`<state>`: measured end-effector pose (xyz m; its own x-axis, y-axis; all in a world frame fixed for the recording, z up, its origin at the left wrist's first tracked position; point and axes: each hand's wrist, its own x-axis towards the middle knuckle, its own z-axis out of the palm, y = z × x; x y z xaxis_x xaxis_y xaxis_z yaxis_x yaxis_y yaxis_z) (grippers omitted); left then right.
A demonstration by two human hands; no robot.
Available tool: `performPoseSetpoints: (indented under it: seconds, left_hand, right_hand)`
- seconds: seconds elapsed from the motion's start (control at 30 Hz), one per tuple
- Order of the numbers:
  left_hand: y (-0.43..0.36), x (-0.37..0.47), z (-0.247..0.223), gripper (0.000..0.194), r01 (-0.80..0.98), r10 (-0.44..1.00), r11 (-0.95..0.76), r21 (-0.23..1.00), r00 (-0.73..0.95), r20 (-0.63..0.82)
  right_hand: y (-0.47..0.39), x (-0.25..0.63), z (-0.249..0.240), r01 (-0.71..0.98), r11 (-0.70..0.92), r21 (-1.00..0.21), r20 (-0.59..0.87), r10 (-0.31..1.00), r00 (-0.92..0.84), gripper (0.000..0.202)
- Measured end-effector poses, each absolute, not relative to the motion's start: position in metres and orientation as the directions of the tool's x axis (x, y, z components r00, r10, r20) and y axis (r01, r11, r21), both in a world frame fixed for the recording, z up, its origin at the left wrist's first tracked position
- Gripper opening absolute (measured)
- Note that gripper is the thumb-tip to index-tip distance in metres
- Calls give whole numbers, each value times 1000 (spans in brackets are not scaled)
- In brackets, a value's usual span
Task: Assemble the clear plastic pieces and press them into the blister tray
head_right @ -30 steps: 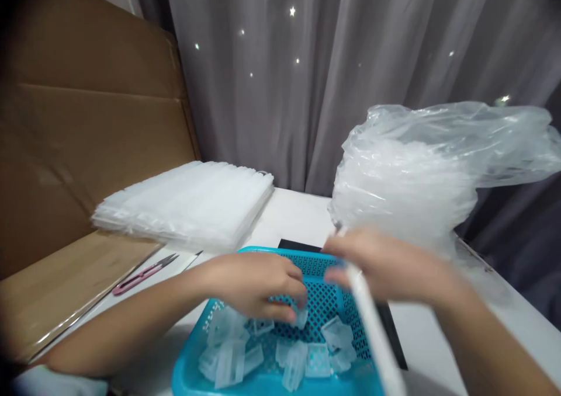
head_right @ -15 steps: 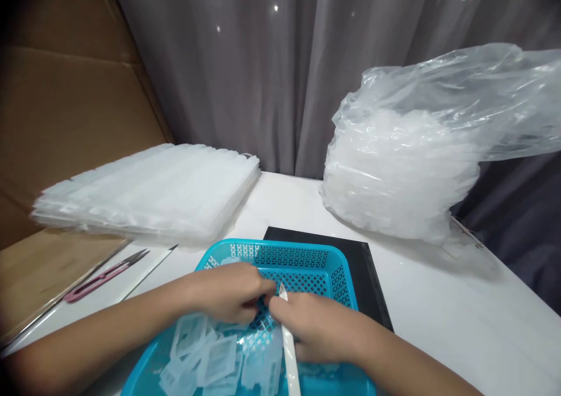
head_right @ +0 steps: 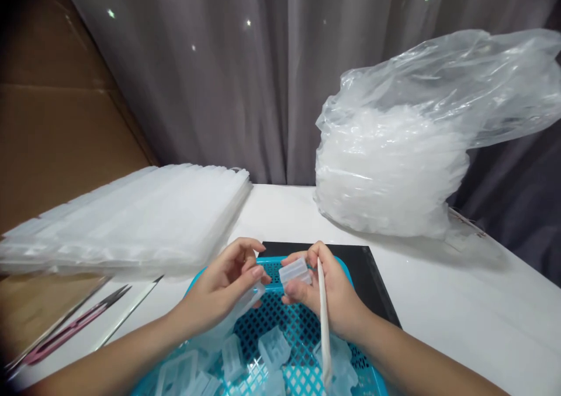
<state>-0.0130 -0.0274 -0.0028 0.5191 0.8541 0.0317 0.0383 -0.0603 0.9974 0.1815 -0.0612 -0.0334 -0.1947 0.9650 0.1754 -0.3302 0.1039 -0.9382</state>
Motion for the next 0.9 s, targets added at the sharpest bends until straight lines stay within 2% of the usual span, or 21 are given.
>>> performPoseSetpoints:
  seconds: [0.27,0.37,0.43,0.5,0.57,0.63,0.67,0.77,0.9]
  left_hand:
    - [-25,-17,-8,45,-200,702,-71,977,686,191]
    - [-24,-17,-12,63,-228,728,-289,930,579,368]
    - [-23,-19,-12,74,-160,726,-457,875,501,471]
    - [-23,-20,-9,71,-24,689,-604,797,487,537]
    - [-24,-21,-5,64,111,625,-730,674,508,593]
    - [-26,-22,-2,54,208,577,-800,563,523,627]
    - [-27,-21,-1,48,235,567,-813,532,527,633]
    - [-31,-19,-3,38,266,566,-813,518,565,600]
    - [-35,-17,-11,57,172,588,-763,622,585,559]
  right_hand:
    - [-59,184,-31,-408,223,-886,311,936,-165,38]
    - [-62,185,-34,-309,327,-893,382,914,-136,36]
    - [-66,186,-35,-167,444,-880,466,875,-130,36]
    - [-70,187,-32,46,621,-783,610,779,-145,32]
    - [-74,188,-27,259,770,-582,750,632,-193,26]
    - [-76,189,-22,380,829,-410,819,518,-246,27]
    - [-77,188,-20,398,839,-370,833,489,-258,28]
    - [-76,187,-20,333,853,-400,831,492,-261,30]
    - [-75,185,-27,196,835,-515,804,549,-227,35]
